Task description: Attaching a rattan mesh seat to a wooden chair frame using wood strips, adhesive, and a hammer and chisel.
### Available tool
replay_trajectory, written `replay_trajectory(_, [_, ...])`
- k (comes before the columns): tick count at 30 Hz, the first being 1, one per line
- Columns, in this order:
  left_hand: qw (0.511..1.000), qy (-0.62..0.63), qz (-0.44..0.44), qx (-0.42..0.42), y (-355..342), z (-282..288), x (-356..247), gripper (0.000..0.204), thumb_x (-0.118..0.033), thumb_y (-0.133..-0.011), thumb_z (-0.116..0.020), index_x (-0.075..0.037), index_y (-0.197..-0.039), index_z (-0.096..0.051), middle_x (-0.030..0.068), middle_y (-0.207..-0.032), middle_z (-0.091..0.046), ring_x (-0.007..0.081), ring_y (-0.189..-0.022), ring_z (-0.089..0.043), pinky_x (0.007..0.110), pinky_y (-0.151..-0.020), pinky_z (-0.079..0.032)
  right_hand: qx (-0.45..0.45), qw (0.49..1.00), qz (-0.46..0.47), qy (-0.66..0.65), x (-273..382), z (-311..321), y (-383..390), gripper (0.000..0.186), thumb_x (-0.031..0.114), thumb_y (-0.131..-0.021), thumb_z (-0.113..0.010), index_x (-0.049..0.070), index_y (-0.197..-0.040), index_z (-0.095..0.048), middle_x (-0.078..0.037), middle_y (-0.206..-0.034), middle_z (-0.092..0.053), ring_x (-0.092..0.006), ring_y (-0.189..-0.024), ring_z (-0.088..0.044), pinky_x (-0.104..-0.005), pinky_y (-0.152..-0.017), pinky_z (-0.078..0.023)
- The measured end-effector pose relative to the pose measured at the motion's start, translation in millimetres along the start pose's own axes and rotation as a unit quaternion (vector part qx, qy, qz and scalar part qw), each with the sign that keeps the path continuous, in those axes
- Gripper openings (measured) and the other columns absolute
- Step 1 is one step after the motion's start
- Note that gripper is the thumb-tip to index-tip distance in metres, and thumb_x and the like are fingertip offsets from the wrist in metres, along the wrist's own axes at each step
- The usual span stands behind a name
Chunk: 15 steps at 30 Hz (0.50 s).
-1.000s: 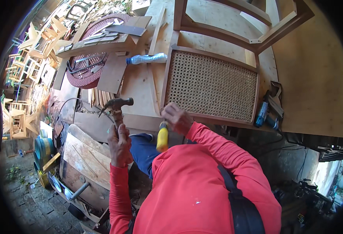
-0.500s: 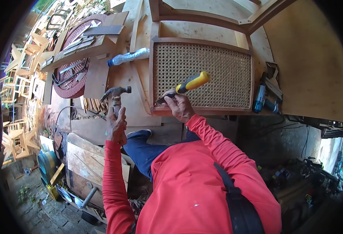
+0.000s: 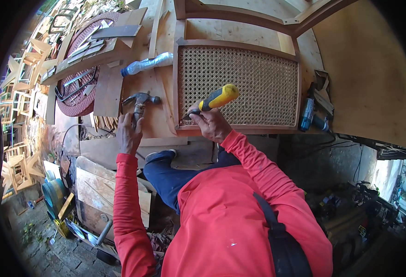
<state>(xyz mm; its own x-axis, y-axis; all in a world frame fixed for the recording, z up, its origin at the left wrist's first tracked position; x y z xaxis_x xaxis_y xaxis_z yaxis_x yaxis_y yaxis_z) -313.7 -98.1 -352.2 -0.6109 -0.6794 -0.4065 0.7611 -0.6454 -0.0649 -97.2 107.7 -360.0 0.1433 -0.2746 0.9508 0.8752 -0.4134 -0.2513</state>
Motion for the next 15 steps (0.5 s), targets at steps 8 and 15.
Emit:
replay_trajectory(8, [0.983, 0.07, -0.039, -0.166, 15, 38, -31, 0.035, -0.024, -0.101, -0.071, -0.002, -0.126, -0.062, 0.0128, -0.103, -0.065, 0.0301, -0.093, -0.064, 0.044, -0.083, -0.053, -0.009, 1.0, -0.025, -0.01, 12, 8, -16, 0.013, -0.001, -0.101, -0.063, 0.0, -0.113, -0.067, -0.008, -0.103, -0.063, -0.0185, -0.093, -0.065, -0.031, -0.083, -0.054])
replay_trajectory(15, [0.533, 0.776, 0.236, 0.242, 104, -18, -164, 0.055, -0.05, -0.114, -0.044, -0.001, -0.136, -0.054, 0.014, -0.11, -0.071, 0.0224, -0.088, -0.07, 0.036, -0.079, -0.059, 0.117, 0.943, 0.197, 0.24, 93, -8, -30, 0.033, -0.001, -0.084, -0.072, 0.001, -0.116, -0.065, -0.014, -0.107, -0.059, -0.0312, -0.089, -0.067, -0.0383, -0.077, -0.058])
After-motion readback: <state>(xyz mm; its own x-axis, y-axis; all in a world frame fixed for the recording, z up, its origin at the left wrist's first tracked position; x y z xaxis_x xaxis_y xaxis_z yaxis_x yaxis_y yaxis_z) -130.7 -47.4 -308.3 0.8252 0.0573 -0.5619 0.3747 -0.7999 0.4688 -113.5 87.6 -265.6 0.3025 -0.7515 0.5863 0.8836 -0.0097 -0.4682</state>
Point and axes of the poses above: each hand's wrist, its own y-axis away from the middle knuckle, its own z-axis out of the back of the hand, x = y × z, the point moved 10 cm from there along -y, towards the middle knuckle
